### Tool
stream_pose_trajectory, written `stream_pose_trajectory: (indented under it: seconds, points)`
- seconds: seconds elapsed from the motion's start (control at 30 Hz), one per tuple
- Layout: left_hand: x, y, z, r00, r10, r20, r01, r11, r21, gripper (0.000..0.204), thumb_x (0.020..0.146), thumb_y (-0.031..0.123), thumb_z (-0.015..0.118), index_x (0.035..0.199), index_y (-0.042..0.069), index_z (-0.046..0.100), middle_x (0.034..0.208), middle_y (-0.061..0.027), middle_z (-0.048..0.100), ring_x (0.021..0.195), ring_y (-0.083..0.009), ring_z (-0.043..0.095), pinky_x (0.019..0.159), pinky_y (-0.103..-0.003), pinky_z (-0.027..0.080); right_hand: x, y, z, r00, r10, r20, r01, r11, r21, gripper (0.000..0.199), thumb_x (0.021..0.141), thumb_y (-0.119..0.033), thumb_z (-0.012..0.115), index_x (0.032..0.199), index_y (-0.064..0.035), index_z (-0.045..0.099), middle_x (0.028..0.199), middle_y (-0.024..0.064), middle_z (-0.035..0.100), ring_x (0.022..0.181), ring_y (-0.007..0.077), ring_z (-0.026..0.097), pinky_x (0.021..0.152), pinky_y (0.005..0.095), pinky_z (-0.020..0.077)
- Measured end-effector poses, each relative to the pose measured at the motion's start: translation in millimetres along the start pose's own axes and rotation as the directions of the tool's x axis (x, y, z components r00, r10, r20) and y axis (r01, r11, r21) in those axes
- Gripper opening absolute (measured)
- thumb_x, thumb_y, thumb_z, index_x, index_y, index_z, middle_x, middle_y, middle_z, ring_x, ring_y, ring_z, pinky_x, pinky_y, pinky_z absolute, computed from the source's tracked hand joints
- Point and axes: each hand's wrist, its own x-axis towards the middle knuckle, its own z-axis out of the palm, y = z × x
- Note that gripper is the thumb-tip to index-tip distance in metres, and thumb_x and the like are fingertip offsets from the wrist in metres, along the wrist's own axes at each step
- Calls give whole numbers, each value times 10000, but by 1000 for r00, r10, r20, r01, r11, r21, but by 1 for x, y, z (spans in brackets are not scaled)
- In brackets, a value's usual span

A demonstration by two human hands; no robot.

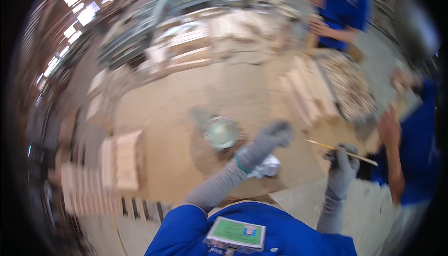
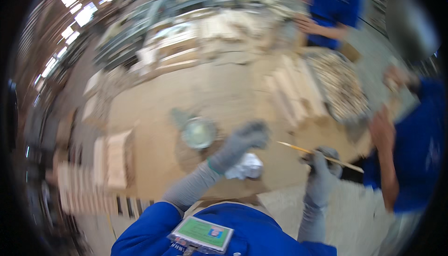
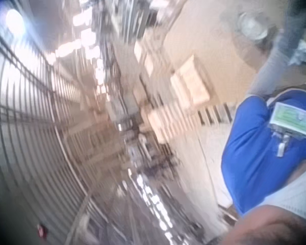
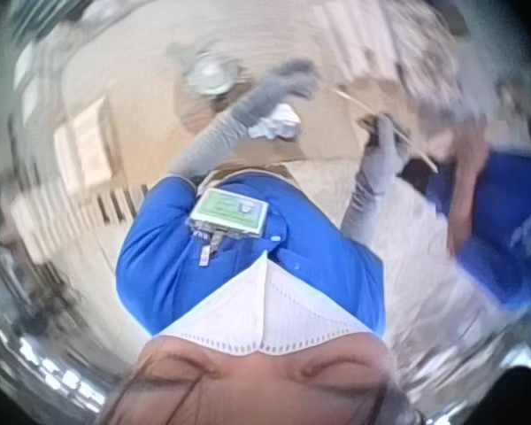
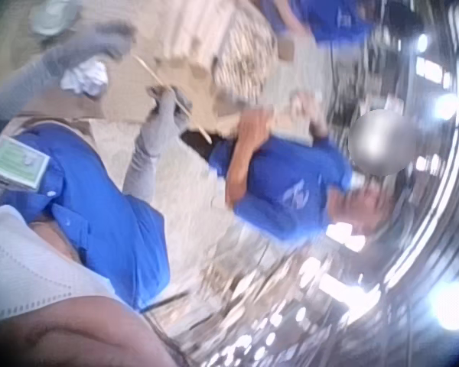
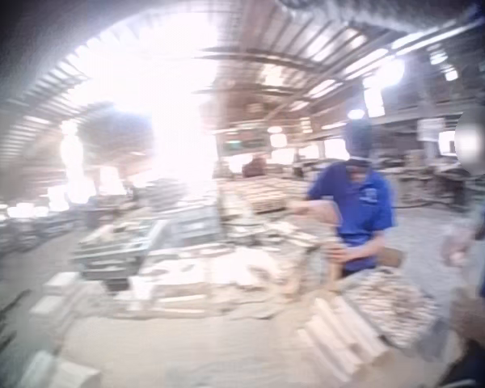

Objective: The person applies glue into the holes of small wooden blocks using a thin stick, then places the blocks onto a stack. The person repeats this process for multiple blocks throughout the clip.

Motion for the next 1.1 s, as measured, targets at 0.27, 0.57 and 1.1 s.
stream_pose_trajectory:
  seconds: [0.27,0.57,1.1]
  points:
    - [-205,-2,-99,905,261,-335,-167,944,284,396,872,133,611,1227,-7,505,1159,-109,580,1069,-168,545,940,-307,435,-32,35,87,902,35,430,-94,989,116,132,892,-56,526,1004,12,540,737,105,578,616,172,562,576,308,495]
    - [-386,37,-254,373,613,-696,828,118,548,1017,717,586,622,1440,21,183,1441,-286,219,1326,-446,220,1102,-503,152,-148,56,235,685,56,726,-103,994,21,120,837,32,538,950,38,578,858,133,615,679,216,630,621,321,536]
    - [-442,91,-470,178,158,-971,949,234,212,1196,572,634,697,1471,102,115,1412,-213,333,1306,-348,332,1030,-518,275,-224,76,297,760,59,647,-55,998,-26,151,834,36,550,981,44,586,768,148,626,618,228,627,597,335,543]
